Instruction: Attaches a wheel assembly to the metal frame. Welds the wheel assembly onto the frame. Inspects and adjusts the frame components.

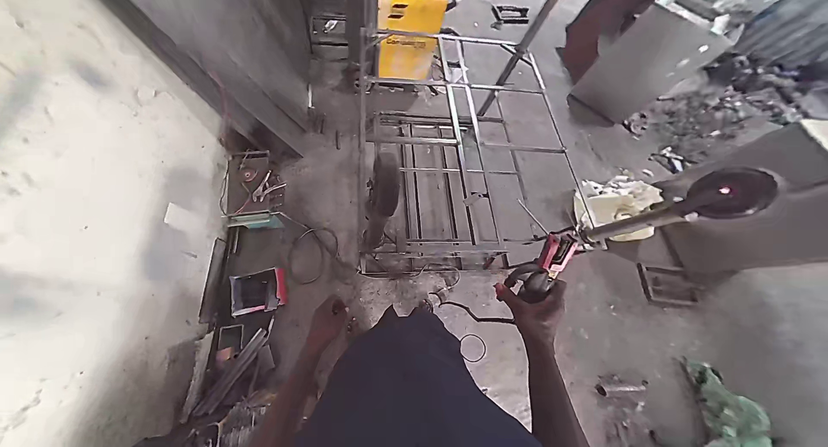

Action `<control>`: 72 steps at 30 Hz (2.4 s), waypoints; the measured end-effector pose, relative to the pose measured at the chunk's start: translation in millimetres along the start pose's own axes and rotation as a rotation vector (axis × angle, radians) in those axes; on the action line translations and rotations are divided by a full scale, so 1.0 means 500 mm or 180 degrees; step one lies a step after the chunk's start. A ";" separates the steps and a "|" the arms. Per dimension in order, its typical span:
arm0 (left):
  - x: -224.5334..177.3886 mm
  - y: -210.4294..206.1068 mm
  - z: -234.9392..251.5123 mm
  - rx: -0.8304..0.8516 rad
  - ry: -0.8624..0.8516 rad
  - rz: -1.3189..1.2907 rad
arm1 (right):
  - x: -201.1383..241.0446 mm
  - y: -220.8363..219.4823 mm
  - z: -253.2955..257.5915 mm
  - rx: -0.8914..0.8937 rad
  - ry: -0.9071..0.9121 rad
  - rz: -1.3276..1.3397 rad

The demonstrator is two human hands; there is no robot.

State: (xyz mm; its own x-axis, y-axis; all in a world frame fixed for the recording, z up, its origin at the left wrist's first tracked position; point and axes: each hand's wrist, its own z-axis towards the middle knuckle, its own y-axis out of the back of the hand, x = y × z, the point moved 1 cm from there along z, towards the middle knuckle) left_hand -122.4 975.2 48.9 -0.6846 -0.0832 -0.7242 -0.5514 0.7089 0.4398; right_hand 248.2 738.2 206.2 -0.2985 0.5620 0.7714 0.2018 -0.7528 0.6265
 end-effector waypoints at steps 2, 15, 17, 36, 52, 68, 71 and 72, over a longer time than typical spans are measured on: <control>-0.027 -0.030 0.012 0.0245 -0.0052 0.0081 | -0.023 0.024 -0.003 -0.0093 -0.0035 -0.0028; -0.262 -0.224 0.163 0.0889 -0.0165 0.0793 | -0.187 0.090 0.148 -0.0088 -0.0550 -0.0160; -0.285 -0.253 0.198 0.0858 -0.0095 0.0830 | -0.214 0.091 0.193 0.0001 -0.0534 -0.0115; -0.382 -0.447 0.561 -0.0214 0.1055 0.1990 | -0.379 0.177 0.500 0.0304 -0.0485 -0.0054; -0.385 -0.454 0.620 -0.0604 0.1623 0.2185 | -0.403 0.217 0.523 0.0129 -0.0619 -0.0336; -0.328 -0.412 0.620 -0.0213 0.1543 0.1925 | -0.398 0.184 0.512 0.0383 -0.0485 -0.0234; -0.325 -0.411 0.616 -0.0274 0.1535 0.1847 | -0.403 0.181 0.506 0.0403 -0.0499 -0.0135; -0.319 -0.413 0.618 -0.0299 0.1534 0.1832 | -0.403 0.182 0.504 0.0399 -0.0493 -0.0142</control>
State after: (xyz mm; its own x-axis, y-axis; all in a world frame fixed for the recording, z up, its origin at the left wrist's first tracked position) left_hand 248.0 1058.4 -90.5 -0.9975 -0.0304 -0.0636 -0.0675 0.6721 0.7374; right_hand 561.7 642.7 135.8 -0.1647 0.6471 0.7444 0.3091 -0.6829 0.6619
